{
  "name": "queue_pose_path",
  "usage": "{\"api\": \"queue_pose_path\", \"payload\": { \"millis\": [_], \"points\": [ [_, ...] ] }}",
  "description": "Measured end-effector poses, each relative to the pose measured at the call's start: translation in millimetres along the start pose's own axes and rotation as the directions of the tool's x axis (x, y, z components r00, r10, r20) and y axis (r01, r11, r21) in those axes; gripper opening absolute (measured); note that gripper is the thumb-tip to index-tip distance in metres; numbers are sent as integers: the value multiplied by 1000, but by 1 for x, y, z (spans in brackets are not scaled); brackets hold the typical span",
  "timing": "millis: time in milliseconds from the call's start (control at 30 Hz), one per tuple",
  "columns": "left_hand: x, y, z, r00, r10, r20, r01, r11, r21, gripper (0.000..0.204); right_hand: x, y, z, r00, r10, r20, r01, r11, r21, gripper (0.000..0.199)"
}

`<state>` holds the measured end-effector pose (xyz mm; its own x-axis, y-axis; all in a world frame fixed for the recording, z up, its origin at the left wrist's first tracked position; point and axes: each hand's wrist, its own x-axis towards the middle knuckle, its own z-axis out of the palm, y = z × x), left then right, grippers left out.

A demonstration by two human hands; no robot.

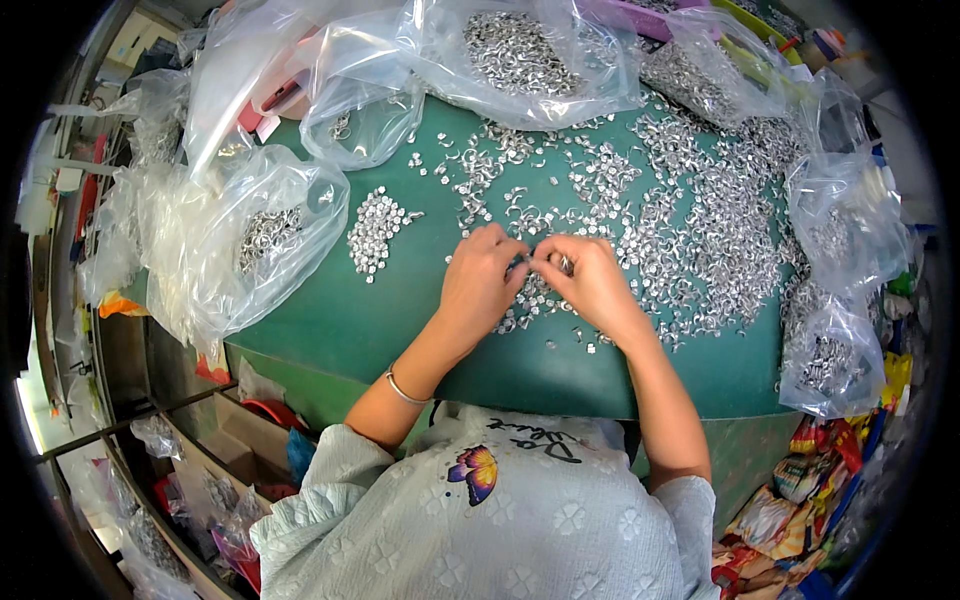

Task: The person sorts small metal rings and components on a green work surface by hand, picking up individual pieces, grouping them together, and placing them into clear plastic bags.

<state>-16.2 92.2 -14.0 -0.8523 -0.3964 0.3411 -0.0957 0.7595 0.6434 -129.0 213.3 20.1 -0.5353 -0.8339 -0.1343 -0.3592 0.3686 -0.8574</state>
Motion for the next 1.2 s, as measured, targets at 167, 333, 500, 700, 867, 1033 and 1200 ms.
{"api": "queue_pose_path", "payload": {
  "millis": [167,333,500,700,867,1033,1200],
  "points": [
    [-1,3,-24,815,-327,479,568,612,-550,13,4,15,-6,944,308,-115,-215,845,490,13],
    [-12,-7,-39,732,-177,658,635,-170,-753,20,38,10,5,955,-64,-290,-35,945,-324,20],
    [-23,-11,-38,805,-460,374,582,493,-647,15,44,5,8,970,-71,-230,-5,949,-315,13],
    [-36,5,-29,956,-265,127,274,960,-58,21,16,24,-20,980,151,132,-195,561,805,13],
    [-34,7,-27,964,-225,144,225,974,19,16,1,30,-13,966,117,231,-229,-28,973,27],
    [-33,7,-29,960,-267,79,271,962,-32,10,-8,27,-3,912,166,375,-177,-667,724,32],
    [-32,7,-29,938,-346,3,338,915,-222,8,-21,-4,5,890,228,395,-93,-757,647,31]
  ]
}}
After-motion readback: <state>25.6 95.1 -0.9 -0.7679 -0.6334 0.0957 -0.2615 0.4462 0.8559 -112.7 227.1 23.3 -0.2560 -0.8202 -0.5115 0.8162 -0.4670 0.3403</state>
